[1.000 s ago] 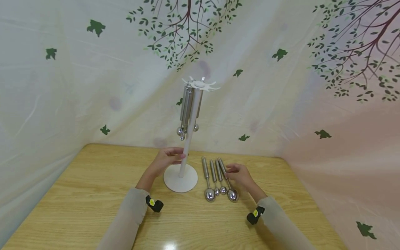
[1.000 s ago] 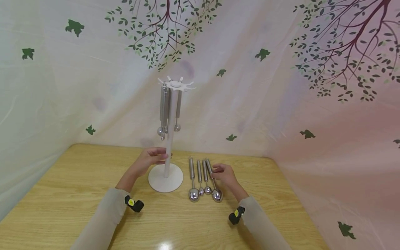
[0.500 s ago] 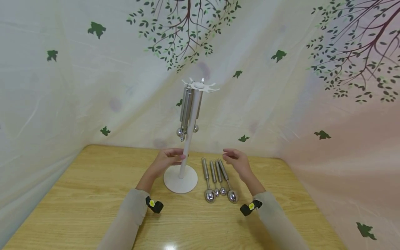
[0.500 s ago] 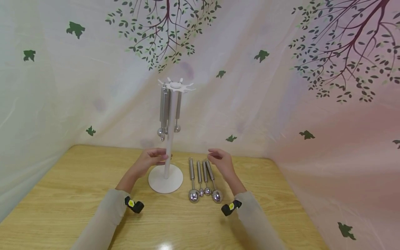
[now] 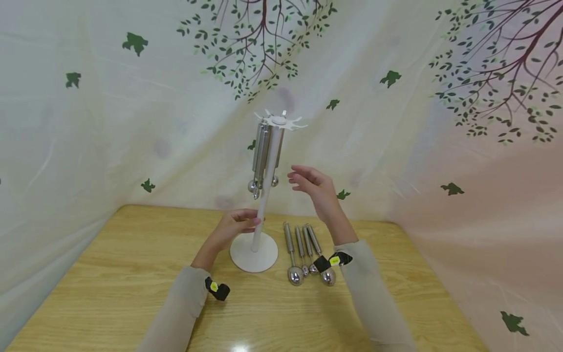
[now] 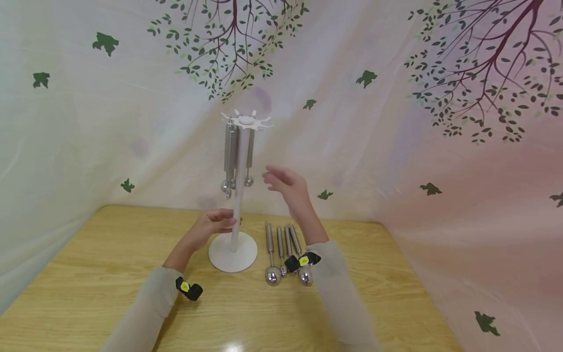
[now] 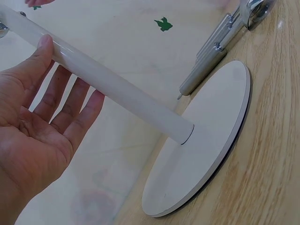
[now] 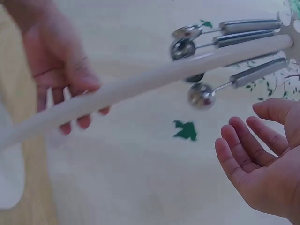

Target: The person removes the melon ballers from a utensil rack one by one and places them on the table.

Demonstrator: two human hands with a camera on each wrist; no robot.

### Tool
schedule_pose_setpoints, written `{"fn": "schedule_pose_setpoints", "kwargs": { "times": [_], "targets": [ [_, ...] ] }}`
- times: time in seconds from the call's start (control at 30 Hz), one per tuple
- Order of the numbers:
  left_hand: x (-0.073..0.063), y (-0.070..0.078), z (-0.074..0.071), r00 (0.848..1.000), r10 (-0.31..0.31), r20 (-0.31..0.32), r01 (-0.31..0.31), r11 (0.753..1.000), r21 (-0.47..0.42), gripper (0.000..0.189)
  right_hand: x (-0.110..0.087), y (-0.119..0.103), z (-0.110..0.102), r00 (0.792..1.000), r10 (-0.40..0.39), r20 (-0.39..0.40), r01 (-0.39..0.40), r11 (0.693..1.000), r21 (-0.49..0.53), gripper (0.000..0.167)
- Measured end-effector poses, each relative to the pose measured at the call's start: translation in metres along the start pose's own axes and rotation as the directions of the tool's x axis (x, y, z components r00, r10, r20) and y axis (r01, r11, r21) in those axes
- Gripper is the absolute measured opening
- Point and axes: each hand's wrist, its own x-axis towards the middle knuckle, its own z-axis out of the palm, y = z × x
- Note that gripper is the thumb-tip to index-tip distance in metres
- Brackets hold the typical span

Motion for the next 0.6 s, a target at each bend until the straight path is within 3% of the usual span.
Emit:
{"fn": "schedule_pose_setpoints", "kwargs": {
  "times": [0.27,0.6],
  "targets": [
    [0.0,0.0,0.0,1.0,0.0,-0.006,0.0,1.0,-0.003,0.038,0.026,-0.022,0.011,0.997,-0.054,0.053,0.05,0.996,0.078,0.041],
    [0.0,0.002,0.001,1.0,-0.005,-0.01,0.005,1.0,0.005,0.039,0.044,-0.042,0.019,0.992,-0.106,0.069,0.099,0.99,0.096,0.042]
  ]
}}
